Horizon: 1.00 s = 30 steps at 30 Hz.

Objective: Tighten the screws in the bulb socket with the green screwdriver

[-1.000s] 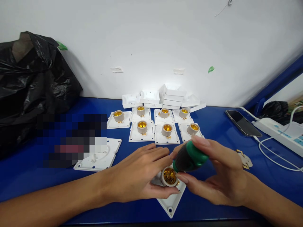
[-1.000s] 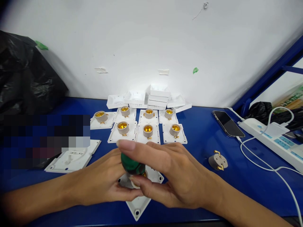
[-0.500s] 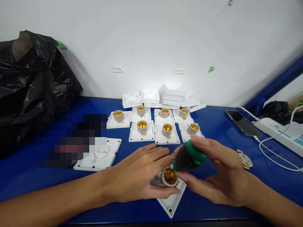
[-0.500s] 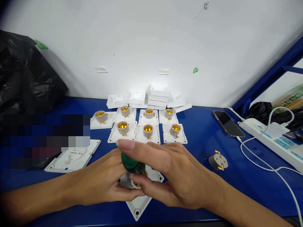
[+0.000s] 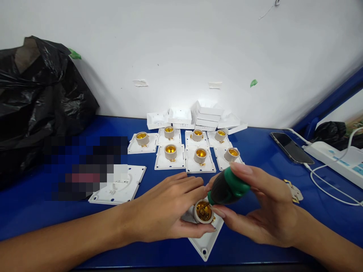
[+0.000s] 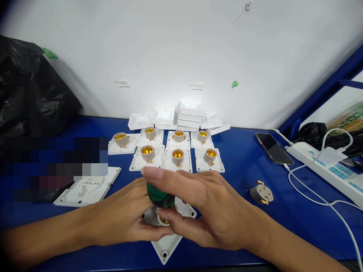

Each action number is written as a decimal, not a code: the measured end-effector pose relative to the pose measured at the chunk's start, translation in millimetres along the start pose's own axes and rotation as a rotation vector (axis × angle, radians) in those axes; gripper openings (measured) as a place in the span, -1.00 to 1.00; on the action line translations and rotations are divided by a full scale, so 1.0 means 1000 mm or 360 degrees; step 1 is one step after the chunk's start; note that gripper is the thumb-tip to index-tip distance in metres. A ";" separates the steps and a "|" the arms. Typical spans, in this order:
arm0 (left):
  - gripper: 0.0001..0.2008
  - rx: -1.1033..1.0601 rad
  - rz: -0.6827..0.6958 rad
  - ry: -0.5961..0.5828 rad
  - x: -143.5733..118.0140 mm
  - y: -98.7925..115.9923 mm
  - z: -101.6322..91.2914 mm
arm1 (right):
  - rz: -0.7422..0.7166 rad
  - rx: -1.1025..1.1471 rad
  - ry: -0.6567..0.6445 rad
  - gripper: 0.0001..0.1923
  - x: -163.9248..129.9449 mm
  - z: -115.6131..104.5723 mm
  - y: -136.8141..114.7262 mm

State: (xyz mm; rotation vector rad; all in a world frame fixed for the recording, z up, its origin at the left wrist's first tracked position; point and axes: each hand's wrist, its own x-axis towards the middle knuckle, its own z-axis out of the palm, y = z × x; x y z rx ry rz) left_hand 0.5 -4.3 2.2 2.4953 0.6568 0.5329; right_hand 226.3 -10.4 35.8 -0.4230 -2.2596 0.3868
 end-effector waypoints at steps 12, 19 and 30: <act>-0.77 -0.0050 -0.0059 -0.0045 0.001 0.001 -0.001 | 0.0050 -0.0024 0.0055 -0.05 -0.010 0.003 0.001; -0.76 -0.0035 -0.0070 -0.0068 0.002 0.000 -0.001 | 0.0063 -0.0033 -0.0006 -0.02 -0.006 0.000 -0.001; -0.74 0.0016 0.0009 -0.0012 -0.001 -0.001 0.002 | 0.0087 -0.0112 -0.0043 -0.04 -0.001 -0.003 -0.004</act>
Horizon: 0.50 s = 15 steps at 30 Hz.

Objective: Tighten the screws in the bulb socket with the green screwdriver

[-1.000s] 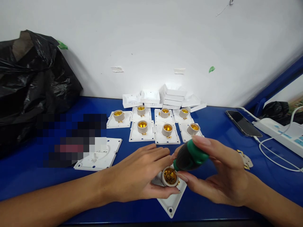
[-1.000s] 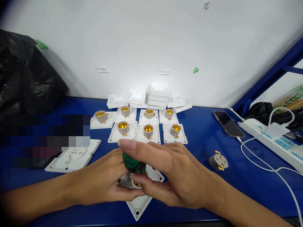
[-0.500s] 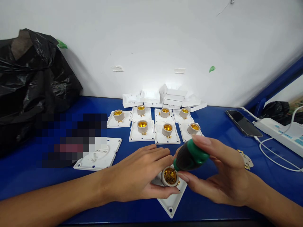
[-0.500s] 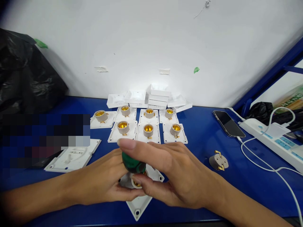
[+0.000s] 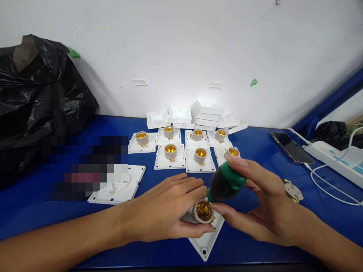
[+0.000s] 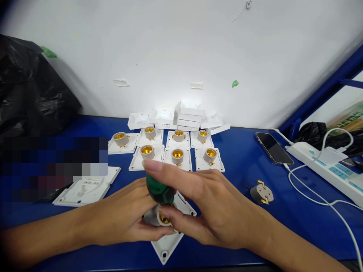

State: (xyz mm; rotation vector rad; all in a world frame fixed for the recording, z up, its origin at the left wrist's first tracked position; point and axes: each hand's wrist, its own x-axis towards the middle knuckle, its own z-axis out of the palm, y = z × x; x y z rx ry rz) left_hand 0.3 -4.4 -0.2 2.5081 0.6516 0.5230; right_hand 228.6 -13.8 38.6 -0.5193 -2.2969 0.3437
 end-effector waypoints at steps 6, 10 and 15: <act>-0.73 0.0051 0.0033 0.0033 -0.001 0.000 0.001 | 0.0009 -0.0053 -0.0109 -0.01 0.003 -0.006 0.000; -0.74 0.0045 0.0048 0.0020 0.000 -0.001 0.001 | 0.0011 -0.0105 -0.0097 -0.06 0.001 -0.007 0.000; -0.73 0.0072 0.0050 0.0024 0.001 -0.001 0.000 | 0.0028 -0.0108 -0.0092 -0.04 0.000 -0.008 0.001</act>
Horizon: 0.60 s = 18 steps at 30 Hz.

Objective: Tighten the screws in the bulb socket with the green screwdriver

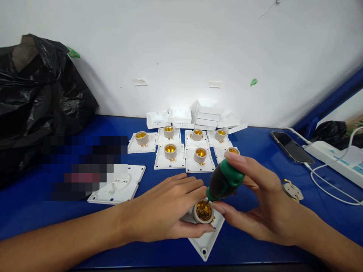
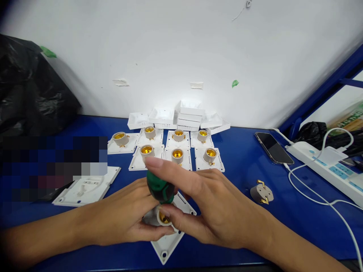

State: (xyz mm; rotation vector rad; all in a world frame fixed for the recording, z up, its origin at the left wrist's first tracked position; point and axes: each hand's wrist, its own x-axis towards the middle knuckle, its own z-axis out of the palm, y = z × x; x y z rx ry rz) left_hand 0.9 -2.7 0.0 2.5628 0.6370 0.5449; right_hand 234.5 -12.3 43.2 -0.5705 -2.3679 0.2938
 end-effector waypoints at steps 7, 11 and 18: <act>-0.73 0.0050 -0.0024 -0.0009 -0.003 0.003 -0.001 | 0.0053 0.0032 0.0052 -0.09 -0.003 0.005 -0.002; -0.72 0.0046 -0.0029 -0.0039 -0.003 0.002 0.000 | 0.0081 0.0029 0.0050 -0.11 -0.006 0.007 -0.002; -0.70 0.0070 -0.0019 -0.0070 -0.002 0.000 0.000 | 0.0122 0.0048 0.0006 -0.09 -0.004 0.003 -0.001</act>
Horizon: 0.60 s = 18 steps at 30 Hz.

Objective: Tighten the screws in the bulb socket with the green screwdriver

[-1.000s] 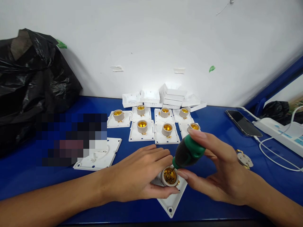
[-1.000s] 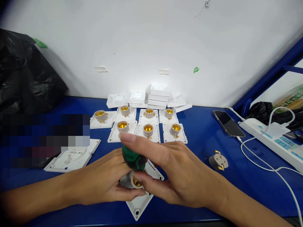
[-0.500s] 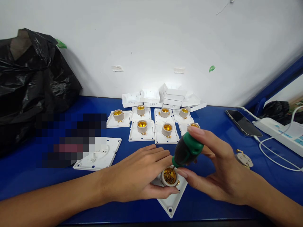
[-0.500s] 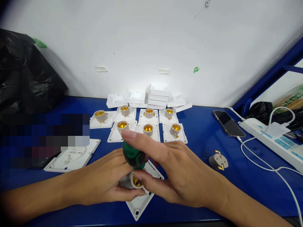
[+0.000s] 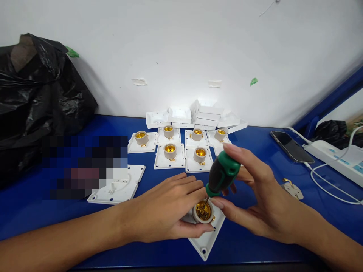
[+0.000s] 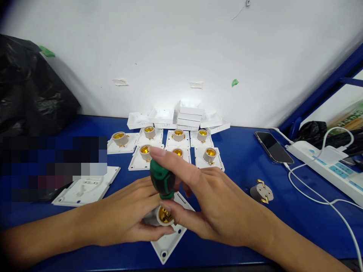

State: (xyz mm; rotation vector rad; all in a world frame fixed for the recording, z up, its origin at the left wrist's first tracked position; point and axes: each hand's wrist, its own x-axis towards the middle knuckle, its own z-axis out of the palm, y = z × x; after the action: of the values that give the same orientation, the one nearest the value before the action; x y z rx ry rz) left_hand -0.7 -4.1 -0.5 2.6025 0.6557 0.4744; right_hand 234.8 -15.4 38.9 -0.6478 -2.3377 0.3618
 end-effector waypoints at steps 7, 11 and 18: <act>-0.70 0.0019 -0.0005 -0.0017 0.000 0.000 0.000 | 0.0009 0.0015 0.0003 -0.09 -0.002 0.001 0.001; -0.69 0.0013 0.0005 -0.0015 0.000 0.000 0.000 | 0.0005 0.0007 0.0014 -0.10 -0.002 0.002 0.001; -0.70 -0.0001 0.0007 -0.0003 0.000 0.000 0.000 | -0.0016 -0.0017 0.0024 -0.09 -0.001 0.002 0.000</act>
State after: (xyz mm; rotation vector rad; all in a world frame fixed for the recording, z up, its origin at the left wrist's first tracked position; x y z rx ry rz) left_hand -0.5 -3.5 -0.5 2.6040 0.6488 0.4737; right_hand 234.4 -16.0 37.0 -0.6418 -2.3293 0.3392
